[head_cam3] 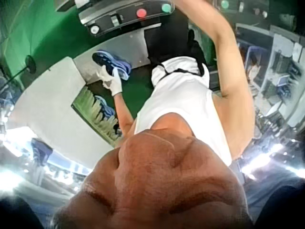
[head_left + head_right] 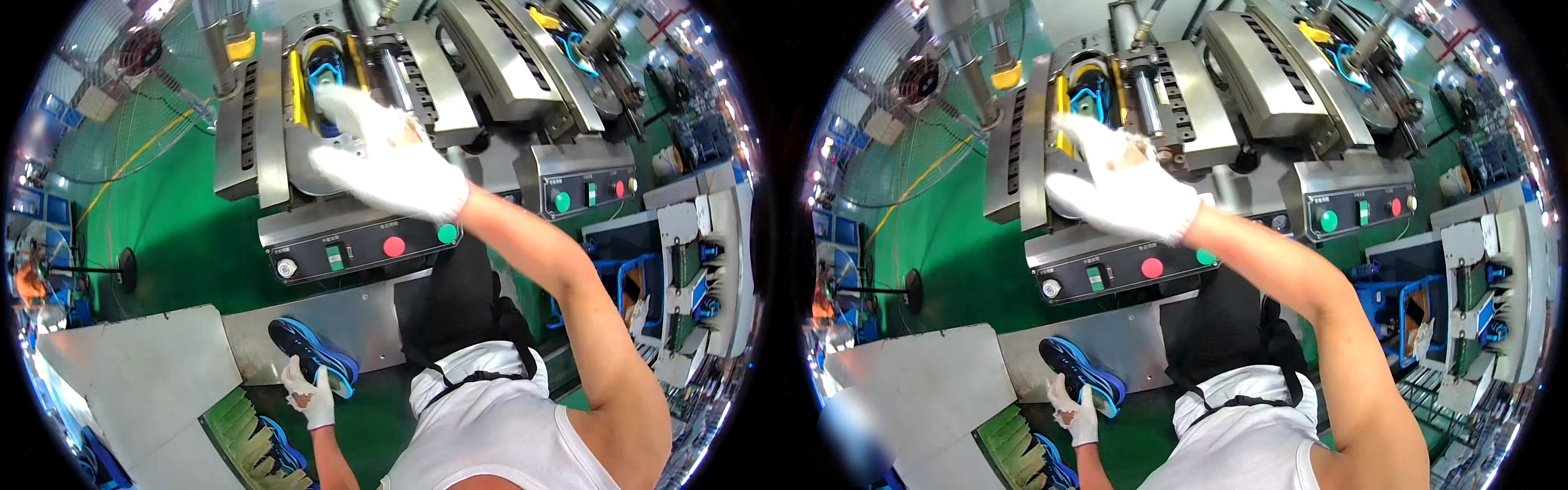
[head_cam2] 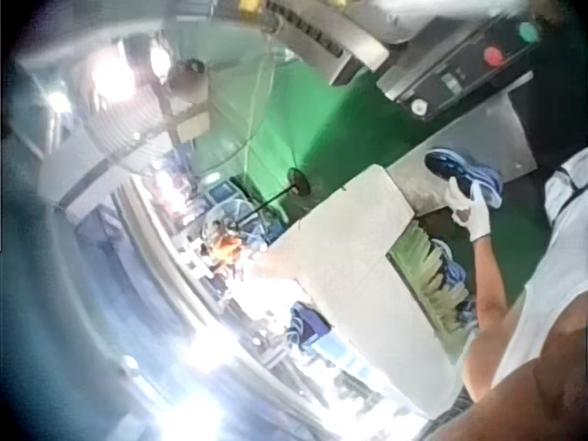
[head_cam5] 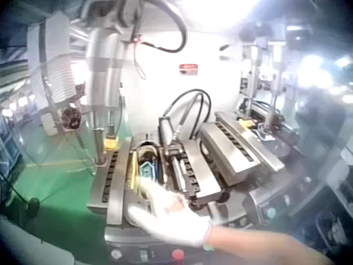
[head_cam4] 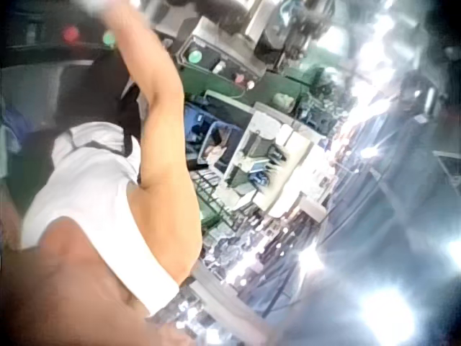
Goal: The person repeatedly picks up blue and black shoe soles from a conveyor belt, places them into a machine mold, and then removes them to place them on a nearby rack. The process is repeated for multiple soles.
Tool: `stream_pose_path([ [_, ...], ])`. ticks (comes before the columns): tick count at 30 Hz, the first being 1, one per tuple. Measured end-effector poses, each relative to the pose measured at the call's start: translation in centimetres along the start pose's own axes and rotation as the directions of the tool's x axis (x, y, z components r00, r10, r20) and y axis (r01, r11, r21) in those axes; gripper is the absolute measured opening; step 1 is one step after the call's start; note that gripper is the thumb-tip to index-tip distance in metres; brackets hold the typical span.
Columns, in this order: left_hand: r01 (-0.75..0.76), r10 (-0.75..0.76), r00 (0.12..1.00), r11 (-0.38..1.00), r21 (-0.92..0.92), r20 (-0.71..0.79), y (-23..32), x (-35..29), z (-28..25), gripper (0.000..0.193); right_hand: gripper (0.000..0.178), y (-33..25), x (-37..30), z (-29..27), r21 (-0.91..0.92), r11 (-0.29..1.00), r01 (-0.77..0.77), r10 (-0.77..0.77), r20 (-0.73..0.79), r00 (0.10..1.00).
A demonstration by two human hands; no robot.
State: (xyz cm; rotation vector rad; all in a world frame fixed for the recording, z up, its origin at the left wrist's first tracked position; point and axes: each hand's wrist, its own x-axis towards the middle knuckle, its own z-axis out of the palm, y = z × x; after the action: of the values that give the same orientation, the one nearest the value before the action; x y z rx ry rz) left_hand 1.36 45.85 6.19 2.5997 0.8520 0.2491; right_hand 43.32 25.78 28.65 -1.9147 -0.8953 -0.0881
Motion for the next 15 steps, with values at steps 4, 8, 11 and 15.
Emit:
stream_pose_path([
  [4,-0.433,0.440,0.887,0.898,-0.082,0.141,-0.9,4.2,-0.3,0.029,0.067,3.8,-16.3,-1.8,-0.241,0.963,0.123,-0.130,-0.013,0.991],
  [8,-0.401,0.415,0.893,0.910,-0.108,0.173,3.2,6.5,-1.2,0.016,0.084,13.6,-23.5,2.6,-0.656,0.753,-0.049,0.203,0.160,0.966],
  [11,-0.452,0.464,0.878,0.884,-0.117,0.113,9.4,5.6,-4.4,0.014,0.091,6.7,-20.8,-0.9,-0.485,0.855,-0.181,0.385,0.363,0.849],
  [15,-0.550,0.565,0.819,0.823,-0.142,0.098,22.4,4.2,-4.9,0.016,0.105,1.9,-28.6,-4.5,0.014,0.898,-0.440,0.406,0.358,0.841],
])
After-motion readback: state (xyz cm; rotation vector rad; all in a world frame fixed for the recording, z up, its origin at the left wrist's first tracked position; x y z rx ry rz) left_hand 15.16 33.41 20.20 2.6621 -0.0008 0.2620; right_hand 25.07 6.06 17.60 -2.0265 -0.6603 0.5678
